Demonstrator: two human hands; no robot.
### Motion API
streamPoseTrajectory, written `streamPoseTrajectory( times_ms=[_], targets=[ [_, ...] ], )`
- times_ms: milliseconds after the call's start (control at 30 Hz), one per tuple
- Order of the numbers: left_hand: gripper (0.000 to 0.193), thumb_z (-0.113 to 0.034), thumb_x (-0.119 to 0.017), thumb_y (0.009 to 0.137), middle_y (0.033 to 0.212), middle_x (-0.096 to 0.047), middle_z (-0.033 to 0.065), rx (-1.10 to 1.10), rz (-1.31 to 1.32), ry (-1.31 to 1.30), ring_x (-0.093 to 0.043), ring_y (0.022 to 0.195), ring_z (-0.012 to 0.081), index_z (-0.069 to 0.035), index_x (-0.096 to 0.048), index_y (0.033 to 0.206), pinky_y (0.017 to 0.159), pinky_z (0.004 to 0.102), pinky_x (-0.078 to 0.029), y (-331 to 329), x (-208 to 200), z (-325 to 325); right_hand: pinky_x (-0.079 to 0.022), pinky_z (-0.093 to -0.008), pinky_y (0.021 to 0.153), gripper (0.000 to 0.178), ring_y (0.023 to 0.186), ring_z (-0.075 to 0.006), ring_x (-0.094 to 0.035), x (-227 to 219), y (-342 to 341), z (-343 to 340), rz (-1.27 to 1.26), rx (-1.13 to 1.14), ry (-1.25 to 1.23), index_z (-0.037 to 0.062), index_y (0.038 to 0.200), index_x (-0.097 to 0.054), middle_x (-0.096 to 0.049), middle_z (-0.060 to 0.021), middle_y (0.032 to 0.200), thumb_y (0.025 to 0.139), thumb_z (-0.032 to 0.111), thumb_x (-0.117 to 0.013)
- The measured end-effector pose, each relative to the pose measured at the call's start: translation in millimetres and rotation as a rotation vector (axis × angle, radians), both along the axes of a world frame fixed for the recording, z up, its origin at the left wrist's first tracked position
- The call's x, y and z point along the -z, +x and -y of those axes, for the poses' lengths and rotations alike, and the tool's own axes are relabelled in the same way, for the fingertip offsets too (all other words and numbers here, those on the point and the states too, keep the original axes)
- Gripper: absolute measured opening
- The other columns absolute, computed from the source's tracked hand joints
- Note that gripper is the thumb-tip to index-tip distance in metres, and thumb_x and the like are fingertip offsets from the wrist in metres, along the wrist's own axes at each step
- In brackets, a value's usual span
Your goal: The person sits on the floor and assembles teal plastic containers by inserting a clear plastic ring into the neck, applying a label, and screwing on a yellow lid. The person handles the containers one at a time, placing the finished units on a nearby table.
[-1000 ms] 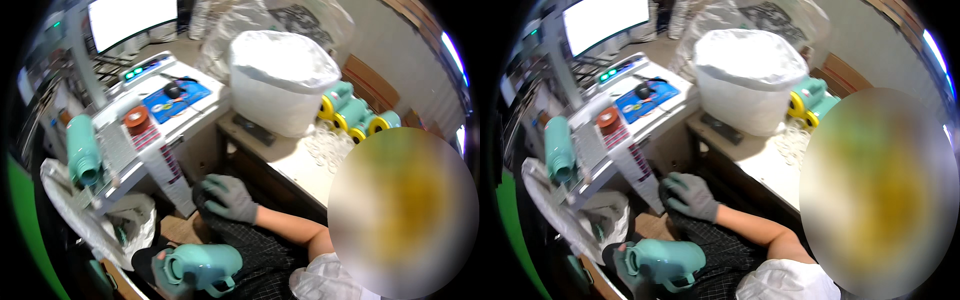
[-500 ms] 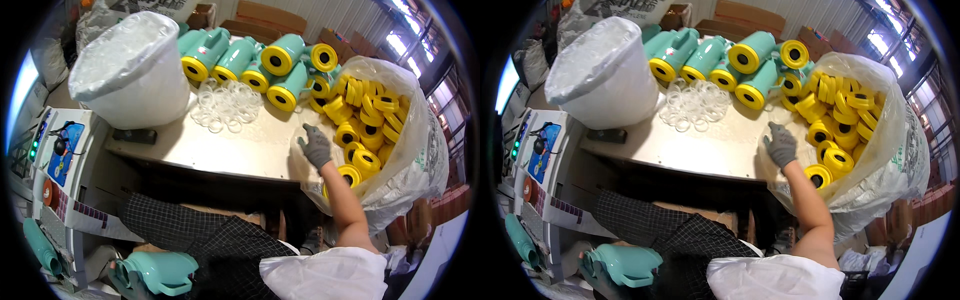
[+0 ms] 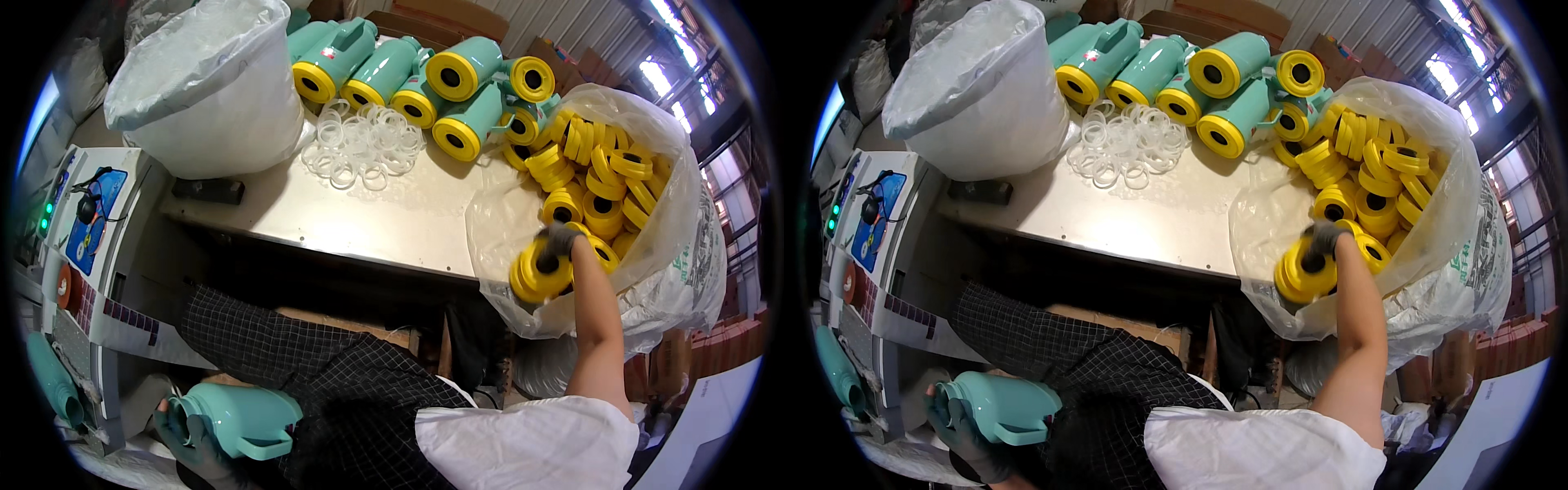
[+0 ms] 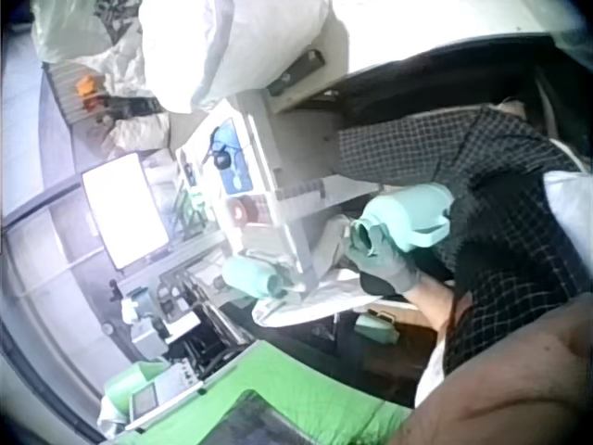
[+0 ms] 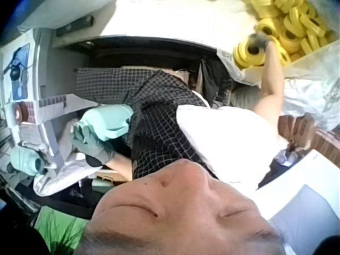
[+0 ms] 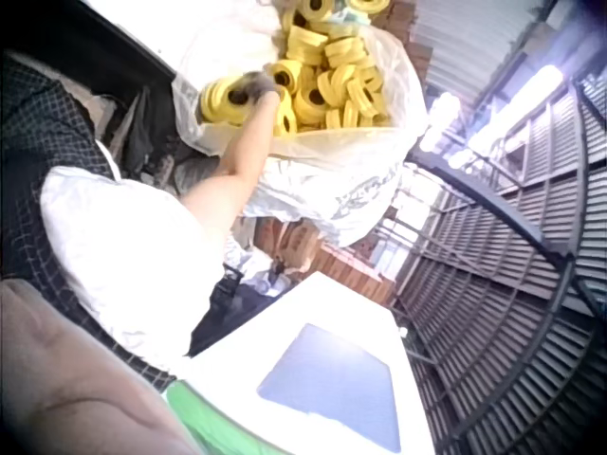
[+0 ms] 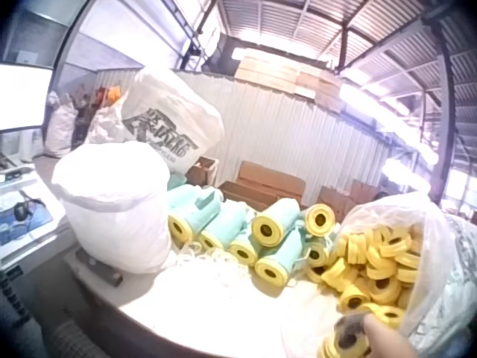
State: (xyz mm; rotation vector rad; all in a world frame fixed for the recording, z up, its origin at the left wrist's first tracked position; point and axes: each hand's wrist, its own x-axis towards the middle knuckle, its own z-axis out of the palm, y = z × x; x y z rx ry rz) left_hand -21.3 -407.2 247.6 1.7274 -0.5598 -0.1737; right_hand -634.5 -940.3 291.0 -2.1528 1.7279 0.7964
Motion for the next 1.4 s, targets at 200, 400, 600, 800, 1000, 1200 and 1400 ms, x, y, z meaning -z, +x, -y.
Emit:
streamPoseTrajectory(
  times_ms=[200,400,600,800,1000,1200,1400],
  targets=[
    [0.055,-0.024,-0.056,0.105,0.152,-0.049,0.0173,0.107,0.524,0.181,-0.053,0.136,0.0275,0.004,-0.044,0.150,0.112,0.0403,-0.045,6.0,9.6,-9.9,-0.045,-0.0407,0.115,0.098,0.136,-0.0343,-0.058,26.9,24.7,47.0,0.623,0.385,-0.603,-0.0062,0.153,-0.046,-0.057,-0.0273,0.148,0.079,0.042,-0.087],
    [0.059,-0.029,-0.056,0.105,0.151,-0.049,0.0159,-0.071,-0.171,-0.095,-0.053,0.134,0.0271,0.002,-0.042,0.153,0.111,0.0405,-0.045,-8.6,-8.8,-11.0,-0.047,-0.0465,0.110,0.073,0.127,-0.0389,-0.062,2.8,79.2,-3.1,0.264,0.395,-0.500,0.0047,0.142,-0.058,-0.063,-0.0239,0.141,0.088,0.053,-0.072],
    [0.067,-0.032,-0.059,0.102,0.154,-0.047,0.0159,-0.013,-0.195,-0.014,-0.053,0.133,0.0277,0.001,-0.039,0.156,0.111,0.0408,-0.045,7.0,-13.0,-18.2,-0.050,-0.0517,0.099,0.046,0.118,-0.0381,-0.063,79.8,97.2,-106.1,-0.009,0.087,-0.710,0.0160,0.136,-0.063,-0.063,-0.0192,0.129,0.093,0.030,-0.065],
    [0.063,-0.027,-0.066,0.099,0.147,-0.054,0.0167,0.183,-0.052,0.267,-0.054,0.131,0.0290,0.001,-0.044,0.152,0.110,0.0406,-0.046,38.7,-13.7,-46.6,-0.046,-0.0493,0.097,0.035,0.115,-0.0332,-0.061,88.1,103.3,-96.6,0.097,0.199,-0.742,0.0216,0.122,-0.073,-0.067,-0.0105,0.116,0.088,0.019,-0.067],
    [0.058,-0.017,-0.074,0.097,0.138,-0.056,0.0192,-0.025,0.035,0.210,-0.055,0.121,0.0295,0.005,-0.049,0.144,0.104,0.0416,-0.048,20.9,-32.3,-62.4,-0.052,-0.0497,0.087,0.025,0.092,-0.0415,-0.061,19.5,292.1,-139.5,1.228,-0.402,-0.807,0.0061,0.096,-0.064,-0.063,-0.0191,0.095,0.075,-0.004,-0.055],
    [0.064,-0.034,-0.059,0.107,0.153,-0.049,0.0215,-0.459,-0.291,-0.186,-0.053,0.130,0.0318,0.000,-0.040,0.158,0.111,0.0442,-0.044,29.9,3.9,-115.8,-0.056,-0.0282,0.088,0.040,0.098,-0.0126,-0.063,45.8,448.5,-195.4,1.990,0.660,0.792,-0.0002,0.127,-0.055,-0.063,-0.0088,0.113,0.100,0.021,-0.074],
    [0.059,-0.030,-0.057,0.105,0.148,-0.054,0.0178,-0.517,-0.483,-0.483,-0.055,0.130,0.0297,0.000,-0.045,0.154,0.111,0.0410,-0.046,-21.3,53.4,-92.3,-0.050,-0.0454,0.093,0.038,0.106,-0.0350,-0.061,132.9,496.0,-227.3,1.431,-0.402,-0.449,0.0084,0.127,-0.067,-0.065,-0.0171,0.114,0.092,0.022,-0.074]
  ],
)
